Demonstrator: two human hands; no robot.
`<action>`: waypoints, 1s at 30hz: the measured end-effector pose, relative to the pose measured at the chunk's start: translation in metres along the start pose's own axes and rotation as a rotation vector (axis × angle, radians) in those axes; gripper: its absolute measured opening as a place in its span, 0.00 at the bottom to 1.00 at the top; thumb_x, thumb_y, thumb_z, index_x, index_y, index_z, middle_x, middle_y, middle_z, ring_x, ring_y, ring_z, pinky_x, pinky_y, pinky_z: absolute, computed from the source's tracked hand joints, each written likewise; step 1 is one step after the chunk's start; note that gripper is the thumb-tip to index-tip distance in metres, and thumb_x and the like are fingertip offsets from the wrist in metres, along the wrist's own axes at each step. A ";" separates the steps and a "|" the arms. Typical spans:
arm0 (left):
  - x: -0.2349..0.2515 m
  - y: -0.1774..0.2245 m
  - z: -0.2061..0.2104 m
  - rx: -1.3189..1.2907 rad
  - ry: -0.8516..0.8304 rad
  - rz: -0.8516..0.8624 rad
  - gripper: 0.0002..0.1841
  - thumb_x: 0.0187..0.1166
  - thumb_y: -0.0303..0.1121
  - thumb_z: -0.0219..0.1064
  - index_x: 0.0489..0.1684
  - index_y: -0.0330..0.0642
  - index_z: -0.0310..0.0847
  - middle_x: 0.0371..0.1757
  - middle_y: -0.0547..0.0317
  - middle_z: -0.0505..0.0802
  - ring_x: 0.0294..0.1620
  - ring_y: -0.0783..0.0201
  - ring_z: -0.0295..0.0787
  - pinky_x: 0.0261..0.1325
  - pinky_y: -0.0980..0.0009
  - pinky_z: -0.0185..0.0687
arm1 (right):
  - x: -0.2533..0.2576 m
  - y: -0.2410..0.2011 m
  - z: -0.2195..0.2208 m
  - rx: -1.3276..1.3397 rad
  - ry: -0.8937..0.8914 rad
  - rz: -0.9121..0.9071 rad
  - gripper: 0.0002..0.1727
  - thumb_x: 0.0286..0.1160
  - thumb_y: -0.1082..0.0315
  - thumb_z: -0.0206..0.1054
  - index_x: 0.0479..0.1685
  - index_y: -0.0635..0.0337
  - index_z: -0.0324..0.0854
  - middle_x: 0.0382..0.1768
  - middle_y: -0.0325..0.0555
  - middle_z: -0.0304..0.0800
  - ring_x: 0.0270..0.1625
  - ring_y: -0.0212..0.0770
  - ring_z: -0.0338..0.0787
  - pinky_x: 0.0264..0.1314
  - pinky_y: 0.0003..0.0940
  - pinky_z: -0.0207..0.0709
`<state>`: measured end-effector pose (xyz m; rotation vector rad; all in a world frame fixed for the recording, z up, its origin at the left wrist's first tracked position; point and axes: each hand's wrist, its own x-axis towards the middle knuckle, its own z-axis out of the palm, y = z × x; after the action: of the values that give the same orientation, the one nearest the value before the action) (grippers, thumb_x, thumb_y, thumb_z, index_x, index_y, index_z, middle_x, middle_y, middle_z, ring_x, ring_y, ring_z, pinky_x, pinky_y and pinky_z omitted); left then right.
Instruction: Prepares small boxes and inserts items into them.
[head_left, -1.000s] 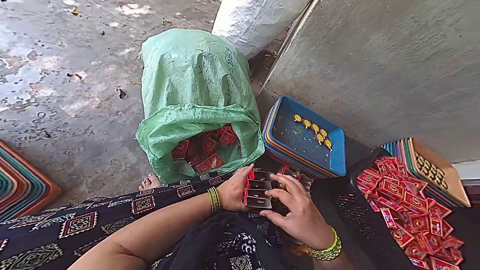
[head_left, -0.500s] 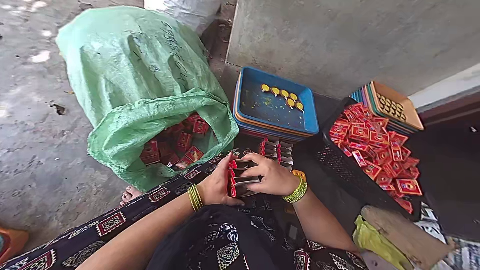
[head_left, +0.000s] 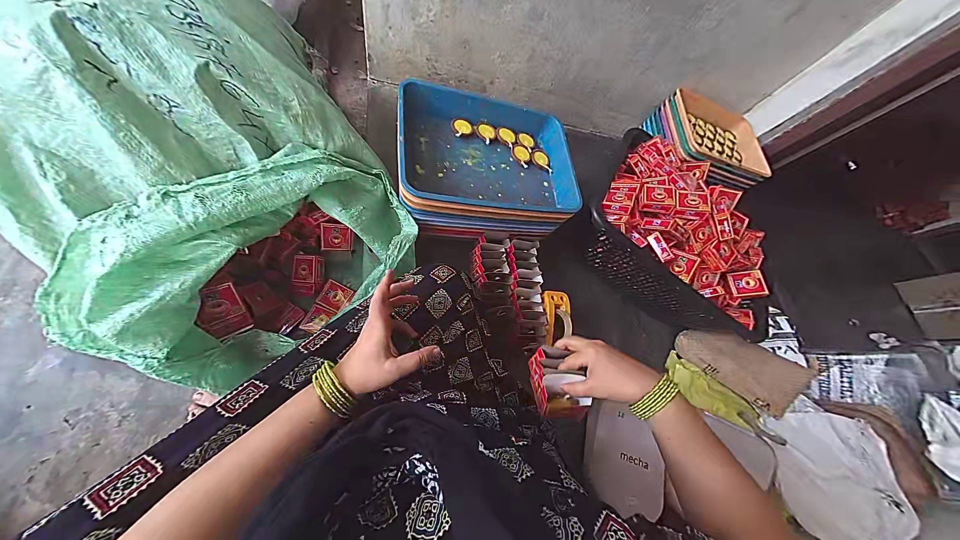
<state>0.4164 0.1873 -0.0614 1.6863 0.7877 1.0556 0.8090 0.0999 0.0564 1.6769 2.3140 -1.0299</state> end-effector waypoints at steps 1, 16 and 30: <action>-0.001 -0.001 0.001 0.013 0.001 0.000 0.68 0.59 0.51 0.85 0.95 0.52 0.27 0.86 0.46 0.69 0.73 0.53 0.82 0.53 0.57 0.94 | -0.003 0.007 0.014 -0.051 -0.085 0.045 0.16 0.64 0.53 0.80 0.38 0.57 0.96 0.71 0.52 0.85 0.74 0.47 0.83 0.76 0.48 0.77; -0.011 -0.006 -0.003 0.099 0.051 0.013 0.63 0.63 0.48 0.81 0.95 0.45 0.31 0.83 0.46 0.73 0.69 0.58 0.85 0.50 0.62 0.93 | 0.087 0.055 0.105 -0.017 -0.023 -0.142 0.12 0.71 0.61 0.75 0.42 0.61 0.94 0.79 0.51 0.80 0.85 0.49 0.73 0.88 0.48 0.66; 0.005 0.024 -0.025 -0.006 0.021 -0.054 0.50 0.69 0.44 0.79 0.92 0.43 0.50 0.81 0.49 0.77 0.68 0.58 0.87 0.55 0.60 0.94 | 0.111 -0.008 0.040 -0.263 0.186 0.104 0.26 0.52 0.59 0.85 0.55 0.53 0.89 0.83 0.51 0.72 0.86 0.56 0.69 0.82 0.56 0.71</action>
<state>0.3967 0.1936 -0.0331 1.6426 0.8385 1.0390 0.7475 0.1647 -0.0206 1.8274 2.3175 -0.5427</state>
